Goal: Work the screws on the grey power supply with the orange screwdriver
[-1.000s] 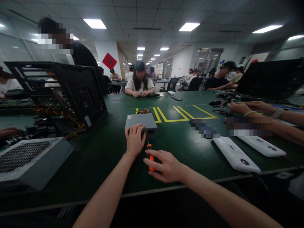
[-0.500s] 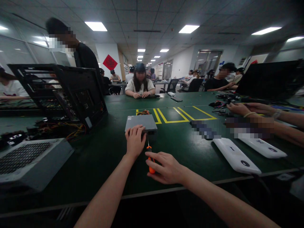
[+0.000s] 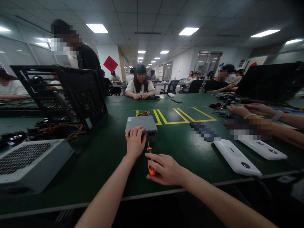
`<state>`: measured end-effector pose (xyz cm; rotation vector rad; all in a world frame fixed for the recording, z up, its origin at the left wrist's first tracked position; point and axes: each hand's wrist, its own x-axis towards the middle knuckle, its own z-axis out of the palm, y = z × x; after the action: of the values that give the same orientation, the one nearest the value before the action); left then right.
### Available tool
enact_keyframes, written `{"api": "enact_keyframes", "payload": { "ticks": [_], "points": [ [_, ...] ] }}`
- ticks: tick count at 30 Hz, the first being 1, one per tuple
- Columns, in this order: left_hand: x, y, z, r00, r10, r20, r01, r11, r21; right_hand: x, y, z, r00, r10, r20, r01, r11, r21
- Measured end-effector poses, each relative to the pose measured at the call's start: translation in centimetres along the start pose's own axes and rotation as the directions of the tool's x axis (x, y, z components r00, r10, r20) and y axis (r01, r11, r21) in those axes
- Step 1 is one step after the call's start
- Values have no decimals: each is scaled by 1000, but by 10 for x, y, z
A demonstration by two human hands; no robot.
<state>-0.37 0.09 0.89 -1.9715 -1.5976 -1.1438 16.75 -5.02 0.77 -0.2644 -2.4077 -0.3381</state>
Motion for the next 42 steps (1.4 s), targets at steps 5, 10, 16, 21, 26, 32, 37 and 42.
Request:
{"api": "enact_keyframes", "payload": {
  "ticks": [5,10,16,21,26,32,37,42],
  "points": [
    [0,0,0,1000,-5,1,5,1000,-5,1,0,-2,999,41,31,-43,997,71],
    [0,1,-1,1000,-7,3,7,1000,-8,3,-1,-4,998,-10,55,11,1000,-28],
    [0,1,0,1000,-8,7,8,1000,4,1,0,0,998,60,29,-62,996,59],
    [0,1,-1,1000,-1,8,1,1000,5,2,0,-3,997,1,83,-1,1000,3],
    [0,2,-2,1000,-7,2,7,1000,0,0,1,0,999,-7,-54,6,1000,-17],
    [0,1,-2,1000,-10,6,10,1000,-5,2,-2,-5,999,25,23,-26,998,55],
    [0,1,-2,1000,-9,13,9,1000,-3,0,0,-6,1000,-20,-8,20,1000,0],
    [0,1,-1,1000,-5,7,5,1000,-1,-2,1,-4,992,65,-104,-60,997,49]
  ]
}}
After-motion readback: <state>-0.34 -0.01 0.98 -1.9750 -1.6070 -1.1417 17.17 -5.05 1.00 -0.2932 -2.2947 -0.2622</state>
